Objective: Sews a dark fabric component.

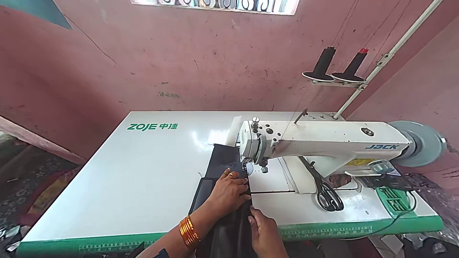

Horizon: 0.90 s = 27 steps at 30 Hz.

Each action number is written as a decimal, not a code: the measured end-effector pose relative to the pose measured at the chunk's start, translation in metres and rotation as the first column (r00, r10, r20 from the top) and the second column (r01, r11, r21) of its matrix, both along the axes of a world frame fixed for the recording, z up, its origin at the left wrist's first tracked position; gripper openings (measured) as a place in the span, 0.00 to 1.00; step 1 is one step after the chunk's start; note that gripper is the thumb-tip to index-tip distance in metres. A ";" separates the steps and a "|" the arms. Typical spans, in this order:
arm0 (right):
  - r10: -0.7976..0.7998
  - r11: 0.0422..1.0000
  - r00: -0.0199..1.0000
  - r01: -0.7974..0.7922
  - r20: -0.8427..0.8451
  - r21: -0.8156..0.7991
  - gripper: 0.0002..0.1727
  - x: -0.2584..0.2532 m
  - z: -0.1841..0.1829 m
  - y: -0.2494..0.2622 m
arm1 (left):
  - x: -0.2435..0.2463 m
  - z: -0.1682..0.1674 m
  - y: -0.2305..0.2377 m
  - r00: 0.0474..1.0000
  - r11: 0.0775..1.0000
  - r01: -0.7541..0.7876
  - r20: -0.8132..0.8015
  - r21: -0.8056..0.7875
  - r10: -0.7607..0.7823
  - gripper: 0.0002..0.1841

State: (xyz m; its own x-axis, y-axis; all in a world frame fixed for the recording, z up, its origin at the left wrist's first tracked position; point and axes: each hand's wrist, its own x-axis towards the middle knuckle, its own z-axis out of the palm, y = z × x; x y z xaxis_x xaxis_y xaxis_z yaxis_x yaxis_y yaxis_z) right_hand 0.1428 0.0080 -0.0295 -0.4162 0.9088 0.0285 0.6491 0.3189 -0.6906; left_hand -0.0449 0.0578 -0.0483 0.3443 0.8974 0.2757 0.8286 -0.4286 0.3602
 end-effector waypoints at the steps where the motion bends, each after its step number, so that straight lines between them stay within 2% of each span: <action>1: -0.009 0.999 1.000 0.009 0.002 0.046 0.16 -0.002 -0.003 0.001 | -0.002 0.000 0.002 1.000 1.000 0.008 0.001 -0.001 -0.008 0.17; 7: -0.034 0.985 0.999 0.038 -0.024 0.166 0.11 -0.020 -0.011 0.033 | -0.020 0.004 0.034 1.000 0.999 -0.013 0.005 -0.042 0.013 0.17; 11: -0.035 0.958 0.999 0.044 -0.036 0.284 0.11 -0.030 -0.019 0.056 | -0.027 0.008 0.053 0.995 0.994 -0.085 0.052 -0.073 0.089 0.20; 15: -0.044 0.967 0.999 0.049 -0.028 0.248 0.10 -0.038 -0.015 0.077 | -0.034 0.016 0.069 0.986 0.978 -0.145 0.064 -0.151 0.156 0.23; 18: -0.038 0.976 0.999 0.034 0.019 0.213 0.11 -0.041 -0.011 0.085 | -0.038 0.025 0.079 0.982 0.946 -0.185 -0.011 -0.265 0.189 0.32; 20: -0.023 0.991 0.996 0.011 0.087 0.134 0.12 -0.044 -0.004 0.087 | -0.037 0.031 0.082 0.977 0.921 -0.210 -0.046 -0.329 0.207 0.35; 22: 0.029 0.999 0.994 -0.030 0.104 0.011 0.14 -0.043 0.004 0.088 | -0.038 0.028 0.077 0.976 0.937 -0.217 -0.052 -0.274 0.211 0.36; 24: 0.081 0.995 0.996 -0.079 0.027 -0.065 0.14 -0.021 0.011 0.091 | -0.038 0.020 0.065 0.991 0.988 -0.130 0.001 -0.081 0.130 0.35; 25: 0.070 0.997 0.997 -0.070 -0.022 0.015 0.14 -0.002 0.011 0.090 | -0.038 0.019 0.055 0.998 0.999 -0.054 0.009 -0.005 0.054 0.35; 26: 0.027 0.982 0.999 -0.019 -0.040 0.188 0.13 0.020 0.010 0.090 | -0.040 0.017 0.042 1.000 0.997 0.030 0.002 0.067 -0.030 0.32; 27: -0.065 0.927 0.998 0.063 -0.006 0.369 0.14 0.046 0.011 0.092 | -0.044 0.013 0.025 0.993 0.986 0.118 0.003 0.120 -0.120 0.25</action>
State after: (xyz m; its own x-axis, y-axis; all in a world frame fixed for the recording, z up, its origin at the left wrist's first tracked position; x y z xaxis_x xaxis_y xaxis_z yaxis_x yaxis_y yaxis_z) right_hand 0.1890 0.1000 -0.0189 -0.3585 0.8593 0.3648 0.6806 0.5080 -0.5280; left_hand -0.0885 0.0833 -0.0349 0.4433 0.8108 0.3821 0.7657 -0.5642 0.3090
